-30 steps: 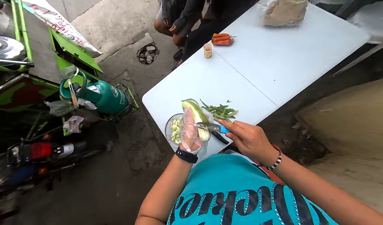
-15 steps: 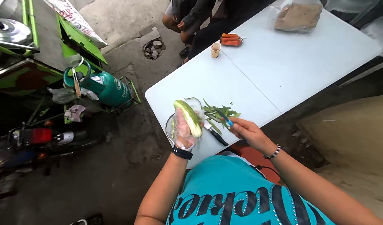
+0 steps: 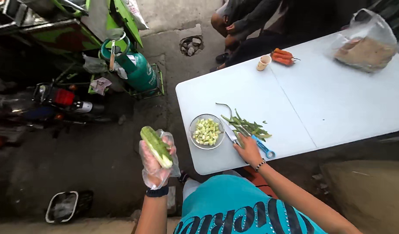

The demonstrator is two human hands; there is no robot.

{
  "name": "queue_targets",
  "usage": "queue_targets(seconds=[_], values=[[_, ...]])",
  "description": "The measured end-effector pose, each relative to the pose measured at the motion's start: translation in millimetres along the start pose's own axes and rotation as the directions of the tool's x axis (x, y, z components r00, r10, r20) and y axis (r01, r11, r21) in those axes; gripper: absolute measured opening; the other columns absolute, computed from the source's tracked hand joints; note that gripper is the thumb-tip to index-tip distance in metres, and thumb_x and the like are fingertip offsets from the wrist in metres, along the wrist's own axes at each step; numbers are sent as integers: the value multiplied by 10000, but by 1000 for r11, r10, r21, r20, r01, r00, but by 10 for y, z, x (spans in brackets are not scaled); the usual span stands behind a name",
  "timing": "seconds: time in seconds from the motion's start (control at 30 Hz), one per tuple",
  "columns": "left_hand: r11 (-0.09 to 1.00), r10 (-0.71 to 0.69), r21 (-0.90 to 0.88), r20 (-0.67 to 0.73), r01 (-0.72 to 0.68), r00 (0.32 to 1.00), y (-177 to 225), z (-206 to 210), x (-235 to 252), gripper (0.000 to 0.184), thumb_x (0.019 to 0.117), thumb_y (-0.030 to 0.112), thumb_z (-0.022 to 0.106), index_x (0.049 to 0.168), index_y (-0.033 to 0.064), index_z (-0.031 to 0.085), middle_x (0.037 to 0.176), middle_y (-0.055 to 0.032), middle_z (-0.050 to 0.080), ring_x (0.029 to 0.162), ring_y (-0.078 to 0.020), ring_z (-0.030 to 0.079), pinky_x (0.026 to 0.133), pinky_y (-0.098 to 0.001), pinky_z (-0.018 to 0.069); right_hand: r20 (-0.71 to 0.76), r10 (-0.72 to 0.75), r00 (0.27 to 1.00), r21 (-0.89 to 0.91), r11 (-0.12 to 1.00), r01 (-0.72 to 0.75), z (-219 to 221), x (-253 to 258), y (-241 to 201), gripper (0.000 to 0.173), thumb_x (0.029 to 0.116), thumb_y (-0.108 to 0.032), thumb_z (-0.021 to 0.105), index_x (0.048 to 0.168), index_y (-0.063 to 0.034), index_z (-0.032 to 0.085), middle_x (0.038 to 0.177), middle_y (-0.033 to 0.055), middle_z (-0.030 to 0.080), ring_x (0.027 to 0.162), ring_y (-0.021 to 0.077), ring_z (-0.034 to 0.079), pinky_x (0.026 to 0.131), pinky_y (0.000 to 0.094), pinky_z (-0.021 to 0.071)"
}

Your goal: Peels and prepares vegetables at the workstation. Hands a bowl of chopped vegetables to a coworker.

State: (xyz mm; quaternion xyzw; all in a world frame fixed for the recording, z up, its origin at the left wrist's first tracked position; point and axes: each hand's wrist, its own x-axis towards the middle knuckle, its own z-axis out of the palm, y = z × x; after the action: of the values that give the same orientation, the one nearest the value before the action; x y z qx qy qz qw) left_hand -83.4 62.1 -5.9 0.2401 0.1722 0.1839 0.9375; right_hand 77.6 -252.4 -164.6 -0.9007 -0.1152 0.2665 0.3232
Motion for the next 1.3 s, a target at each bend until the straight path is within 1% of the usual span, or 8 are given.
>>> queue_targets(seconds=[0.07, 0.1, 0.17, 0.27, 0.43, 0.7, 0.97, 1.3], values=[[999, 33, -13, 17, -33, 999, 278, -241, -115, 631, 896, 642, 624, 1131, 57, 596, 874, -114, 637, 724, -221, 659, 606, -343, 588, 178, 142, 974, 470, 857, -211, 283, 0, -408, 730, 1008, -309, 656, 1595, -70, 293, 1323, 230, 607, 1050, 317, 693, 864, 461, 599], [999, 47, -20, 20, -46, 999, 427, -356, -171, 624, 895, 632, 633, 1130, 55, 602, 877, -117, 639, 726, -222, 660, 607, -344, 588, 256, 191, 948, 658, 684, -316, 414, 21, -595, 715, 1023, -237, 634, 1603, -117, 234, 1312, 244, 599, 990, 354, 710, 787, 493, 622], [999, 49, 3, 16, -49, 999, 758, -609, -298, 625, 890, 638, 635, 1128, 61, 602, 870, -108, 633, 712, -214, 653, 595, -333, 582, 315, 249, 916, 821, 413, -394, 672, 88, -821, 696, 1019, -139, 563, 1600, -196, 183, 1290, 248, 610, 969, 394, 714, 748, 538, 627], [995, 36, 90, -2, -35, 999, 1363, -1020, -506, 639, 864, 639, 672, 1138, 67, 597, 850, -99, 615, 682, -205, 633, 564, -318, 560, 270, 314, 910, 898, 260, -356, 1026, 162, -898, 696, 993, -47, 493, 1593, -214, 183, 1234, 240, 636, 942, 365, 723, 746, 504, 631], [990, 103, 107, -97, -93, 990, 2251, -1668, -985, 659, 864, 673, 644, 1138, 75, 610, 858, -101, 624, 680, -209, 639, 563, -324, 564, 151, 377, 914, 938, 236, -252, 1339, 149, -1083, 548, 962, 22, 432, 1486, -88, 318, 1172, 191, 668, 893, 293, 740, 710, 443, 646], [955, 288, -5, -216, -296, 933, 3084, -2305, -1493, 634, 807, 649, 723, 1089, 84, 656, 854, -99, 647, 684, -204, 664, 547, -316, 571, 196, 281, 939, 889, 353, -291, 1572, -224, -2319, 588, 950, 17, 427, 1505, -163, 352, 1180, 139, 680, 874, 246, 750, 684, 404, 651], [902, 400, -62, -248, -427, 882, 3633, -2694, -1372, 617, 817, 590, 748, 1162, 87, 660, 892, -107, 668, 702, -207, 682, 553, -316, 583, 402, -65, 914, 818, 475, -326, 2144, 489, -4823, 452, 1050, -44, 374, 1492, -138, 376, 1106, 138, 708, 892, 247, 746, 737, 385, 642], [783, 595, -38, -248, -621, 765, 4698, -3013, -406, 596, 870, 605, 687, 1145, 76, 670, 895, -106, 667, 703, -195, 676, 557, -313, 576, 516, -329, 791, 822, 451, -348, 3071, 1939, -7895, 425, 1004, -63, 450, 1429, -84, 434, 1146, 194, 680, 915, 297, 739, 763, 422, 643]])
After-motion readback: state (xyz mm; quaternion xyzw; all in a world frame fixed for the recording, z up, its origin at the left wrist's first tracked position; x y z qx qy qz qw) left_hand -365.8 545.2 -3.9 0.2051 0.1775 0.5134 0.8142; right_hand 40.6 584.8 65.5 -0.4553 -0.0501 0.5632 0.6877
